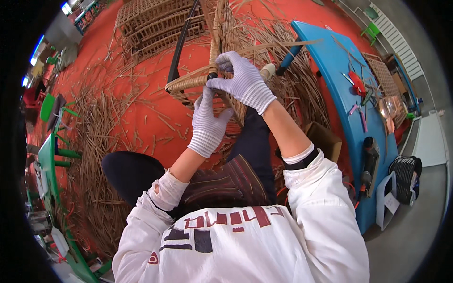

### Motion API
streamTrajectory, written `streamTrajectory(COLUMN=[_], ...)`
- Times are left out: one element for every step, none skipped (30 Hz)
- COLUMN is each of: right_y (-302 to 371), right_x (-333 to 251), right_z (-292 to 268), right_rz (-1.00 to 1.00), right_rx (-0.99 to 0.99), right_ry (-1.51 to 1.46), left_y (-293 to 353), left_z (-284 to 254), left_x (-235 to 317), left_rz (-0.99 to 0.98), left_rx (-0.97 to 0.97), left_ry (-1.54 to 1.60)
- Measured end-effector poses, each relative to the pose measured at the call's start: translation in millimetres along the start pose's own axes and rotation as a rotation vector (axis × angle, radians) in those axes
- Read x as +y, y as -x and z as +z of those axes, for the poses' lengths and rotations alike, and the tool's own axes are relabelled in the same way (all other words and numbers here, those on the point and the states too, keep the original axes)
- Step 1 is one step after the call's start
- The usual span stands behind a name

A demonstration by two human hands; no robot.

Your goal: Weave bamboo or wood strips onto a furniture frame using hands and tools.

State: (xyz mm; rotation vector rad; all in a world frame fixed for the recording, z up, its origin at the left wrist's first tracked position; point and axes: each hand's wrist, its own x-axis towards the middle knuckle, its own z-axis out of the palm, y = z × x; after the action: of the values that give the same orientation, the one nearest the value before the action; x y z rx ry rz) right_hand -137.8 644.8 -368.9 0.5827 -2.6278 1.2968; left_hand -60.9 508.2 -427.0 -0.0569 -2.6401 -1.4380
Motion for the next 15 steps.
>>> streamTrajectory(right_y=[-0.9, -0.9, -2.0, -2.9, -3.3, -3.6, -2.2, -0.6, 1.0, 2.9, 4.3, 5.4, 7.2, 9.3, 11.9], right_x=[2.6, 3.6, 5.3, 5.9, 6.2, 6.3, 5.3, 5.3, 3.9, 3.4, 2.2, 1.4, 0.9, 0.1, 0.1], right_z=[0.0, 1.3, 2.5, 3.5, 4.7, 5.5, 7.5, 7.1, 7.5, 6.5, 5.8, 4.4, 2.8, 1.4, -0.2], right_rz=[0.003, 0.014, 0.005, 0.004, 0.014, 0.027, 0.021, 0.023, 0.037, 0.030, 0.038, 0.025, 0.013, -0.048, -0.108], right_rx=[-0.012, -0.031, -0.018, -0.013, -0.018, -0.015, -0.018, -0.009, -0.007, -0.005, -0.001, 0.005, 0.010, 0.045, 0.081], right_ry=[-0.003, -0.001, 0.001, -0.043, -0.083, -0.109, -0.205, -0.204, -0.191, -0.183, -0.150, -0.120, -0.089, -0.023, 0.042], left_y=[-0.3, -0.2, -0.6, -0.8, -1.2, -1.5, -1.3, -1.6, -1.1, -0.8, -0.7, -1.0, -1.3, -2.0, -2.8], left_z=[0.0, -1.6, -2.0, -2.9, -3.8, -4.1, -4.5, -3.6, -3.7, -2.7, -1.8, -0.9, -0.2, 0.3, 1.3], left_x=[-2.0, -4.5, -6.3, -7.9, -9.3, -10.1, -10.7, -10.9, -11.4, -11.6, -11.7, -11.7, -11.8, -11.6, -10.8], left_rz=[0.010, 0.018, 0.016, 0.019, 0.023, 0.030, 0.027, 0.028, 0.026, 0.045, 0.065, 0.092, 0.094, 0.101, 0.106], left_rx=[0.003, 0.005, 0.006, -0.004, -0.013, -0.021, -0.035, -0.044, -0.039, -0.043, -0.034, -0.024, -0.032, -0.038, -0.051], left_ry=[-0.005, -0.006, -0.035, -0.026, -0.017, -0.001, 0.003, 0.015, 0.032, 0.016, 0.003, -0.005, -0.023, -0.034, -0.044])
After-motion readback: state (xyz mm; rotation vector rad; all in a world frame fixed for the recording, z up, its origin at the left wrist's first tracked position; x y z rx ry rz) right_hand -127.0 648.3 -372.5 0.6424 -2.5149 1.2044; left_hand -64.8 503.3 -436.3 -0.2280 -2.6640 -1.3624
